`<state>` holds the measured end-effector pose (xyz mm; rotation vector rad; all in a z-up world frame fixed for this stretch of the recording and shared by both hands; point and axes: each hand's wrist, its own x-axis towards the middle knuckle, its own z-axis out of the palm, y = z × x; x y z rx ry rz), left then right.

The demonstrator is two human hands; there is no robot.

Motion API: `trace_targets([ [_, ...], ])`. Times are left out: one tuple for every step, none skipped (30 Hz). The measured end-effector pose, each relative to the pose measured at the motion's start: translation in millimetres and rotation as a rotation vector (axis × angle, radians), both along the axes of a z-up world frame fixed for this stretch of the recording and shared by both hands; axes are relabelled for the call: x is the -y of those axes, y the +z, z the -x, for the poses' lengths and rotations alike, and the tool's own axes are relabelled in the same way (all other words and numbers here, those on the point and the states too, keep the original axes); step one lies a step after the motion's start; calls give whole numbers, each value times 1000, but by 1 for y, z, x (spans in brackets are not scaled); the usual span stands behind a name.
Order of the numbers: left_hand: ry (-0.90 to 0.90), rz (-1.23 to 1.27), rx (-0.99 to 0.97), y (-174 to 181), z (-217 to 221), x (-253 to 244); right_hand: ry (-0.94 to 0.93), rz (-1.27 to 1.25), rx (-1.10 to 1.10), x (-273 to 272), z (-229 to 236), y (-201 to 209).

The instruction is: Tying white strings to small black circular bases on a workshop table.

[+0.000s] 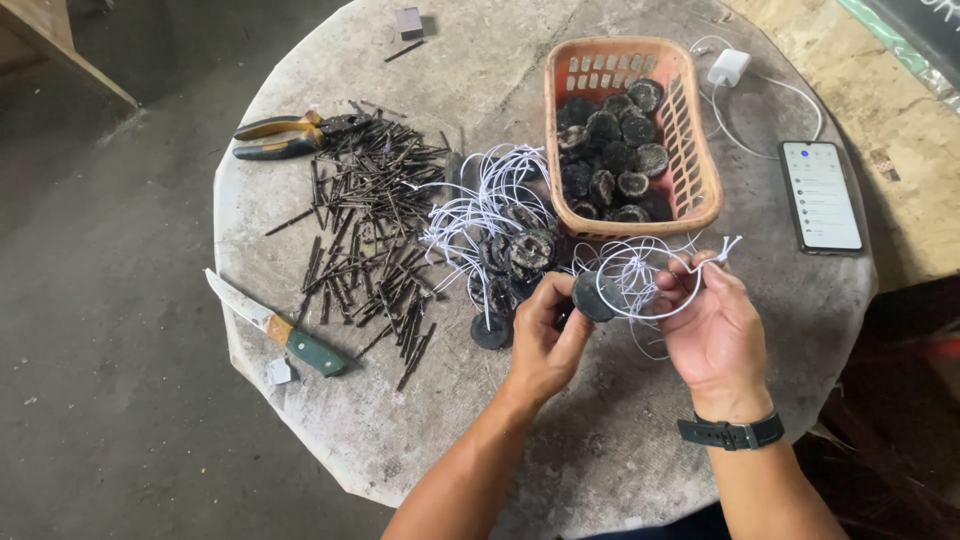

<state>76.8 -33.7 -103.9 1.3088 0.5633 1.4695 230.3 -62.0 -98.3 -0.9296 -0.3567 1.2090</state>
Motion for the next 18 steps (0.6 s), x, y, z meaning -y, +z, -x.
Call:
trace_targets([
  [-9, 14, 16, 0, 0, 0, -5, 2, 4, 0, 0, -1],
  [-19, 28, 31, 1, 0, 0, -10, 4, 8, 0, 0, -1],
  [-21, 28, 31, 0, 0, 0, -12, 3, 7, 0, -1, -2],
  [-50, 73, 77, -1, 0, -1, -10, 7, -15, 0, -2, -3],
  [-77, 119, 125, -3, 0, -1, -8, 11, -36, 0, -3, -4],
  [-78, 119, 125, -4, 1, -2, -9, 11, -36, 0, -4, -6],
  [-77, 146, 162, -5, 1, -2, -23, 14, -70, 0, -6, -8],
  [-77, 173, 198, -7, 1, -1, -38, 16, -103, 0, -8, -10],
  [-78, 171, 200, -7, 1, -2, -38, 14, -101, 0, -11, -13],
  [-78, 173, 210, -7, 1, -3, -52, 12, -122, -1, -14, -15],
  [-78, 173, 218, -7, 2, -4, -64, 9, -145, -2, -16, -17],
  [-77, 169, 217, -5, 2, -4, -63, 5, -145, -3, -17, -15],
  [-82, 175, 209, -4, 2, -4, -74, -4, -191, -3, -16, -13],
  [-87, 182, 200, -3, 3, -3, -85, -12, -237, -3, -16, -12],
  [-90, 181, 198, -3, 2, -4, -88, -14, -239, -3, -17, -9],
  [-109, 176, 204, -3, 2, -4, -90, -42, -270, -4, -18, -7],
  [-127, 173, 210, -3, 1, -4, -91, -69, -301, -4, -18, -4],
  [-129, 174, 208, -1, 1, -4, -94, -68, -303, -4, -20, -5],
])
